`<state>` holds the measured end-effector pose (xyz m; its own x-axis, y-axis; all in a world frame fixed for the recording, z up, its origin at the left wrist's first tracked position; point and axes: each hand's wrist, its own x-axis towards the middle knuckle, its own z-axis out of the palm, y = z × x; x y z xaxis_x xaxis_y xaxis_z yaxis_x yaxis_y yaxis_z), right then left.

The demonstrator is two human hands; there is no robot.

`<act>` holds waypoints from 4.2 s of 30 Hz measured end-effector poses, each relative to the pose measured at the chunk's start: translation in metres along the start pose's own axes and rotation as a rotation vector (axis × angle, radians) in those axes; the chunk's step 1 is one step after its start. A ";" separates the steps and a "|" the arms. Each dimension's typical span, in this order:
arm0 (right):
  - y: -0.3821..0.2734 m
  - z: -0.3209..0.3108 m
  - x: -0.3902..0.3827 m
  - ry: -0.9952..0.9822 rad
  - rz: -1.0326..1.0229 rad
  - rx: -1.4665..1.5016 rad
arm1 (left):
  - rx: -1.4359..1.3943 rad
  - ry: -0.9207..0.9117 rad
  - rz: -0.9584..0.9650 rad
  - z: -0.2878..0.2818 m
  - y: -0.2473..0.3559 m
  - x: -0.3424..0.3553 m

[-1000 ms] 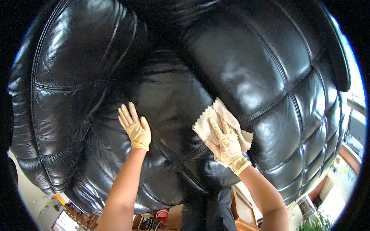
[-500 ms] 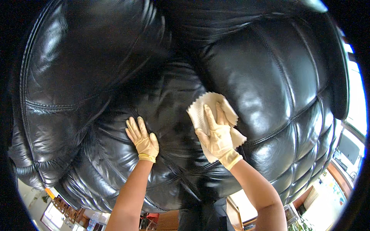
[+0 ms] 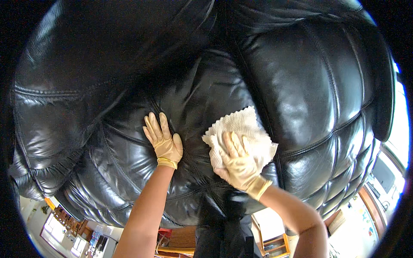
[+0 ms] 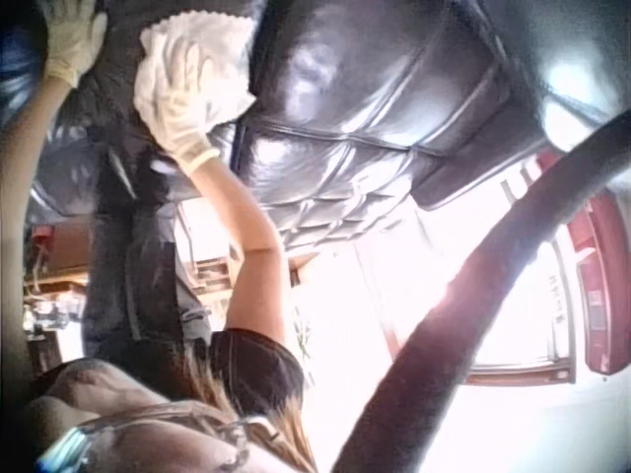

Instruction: The person applies a cleaning solution from a bottle onto a cloth and wipes the surface of a black leather sofa. They systematically clean the seat cushions, backrest, and armrests using circular and linear motions.

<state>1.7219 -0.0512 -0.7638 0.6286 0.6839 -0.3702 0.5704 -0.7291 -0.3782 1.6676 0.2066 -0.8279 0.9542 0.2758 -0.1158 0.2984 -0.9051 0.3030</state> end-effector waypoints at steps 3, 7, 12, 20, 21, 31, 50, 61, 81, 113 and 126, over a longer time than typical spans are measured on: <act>0.011 -0.028 0.095 0.129 0.006 0.149 | 0.032 0.028 0.004 0.004 -0.011 -0.004; 0.035 -0.050 0.213 0.566 0.218 -0.372 | -0.072 0.078 0.057 0.014 0.020 0.012; -0.069 0.002 0.095 0.340 -0.120 0.023 | -0.055 0.060 0.037 -0.012 -0.011 -0.005; -0.005 -0.040 0.200 0.259 -0.392 -0.354 | -0.010 0.220 -0.214 -0.064 -0.063 0.000; -0.032 -0.041 0.232 0.142 -0.457 -0.361 | 0.083 0.229 -0.237 -0.054 -0.062 0.000; -0.052 0.007 0.025 -0.124 -0.272 -0.209 | -0.035 0.241 -0.218 -0.039 -0.071 -0.008; -0.070 -0.016 0.094 0.019 -0.398 0.087 | -0.012 0.291 -0.189 -0.024 -0.084 -0.013; 0.038 -0.040 0.126 0.397 -0.005 -0.061 | -0.010 0.311 -0.182 -0.024 -0.080 -0.009; -0.024 0.010 -0.018 -0.134 -0.078 0.275 | 0.038 0.346 -0.140 -0.019 -0.087 -0.009; -0.049 0.064 -0.101 0.480 0.401 0.039 | 0.133 0.479 -0.025 -0.007 -0.095 0.001; -0.104 0.118 -0.200 0.565 0.546 0.242 | 0.298 0.350 -0.009 -0.040 -0.160 0.042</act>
<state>1.4749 -0.1091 -0.7504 0.9928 0.0709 -0.0965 0.0179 -0.8850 -0.4652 1.6603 0.3760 -0.8431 0.9167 0.3302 0.2252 0.3361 -0.9417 0.0127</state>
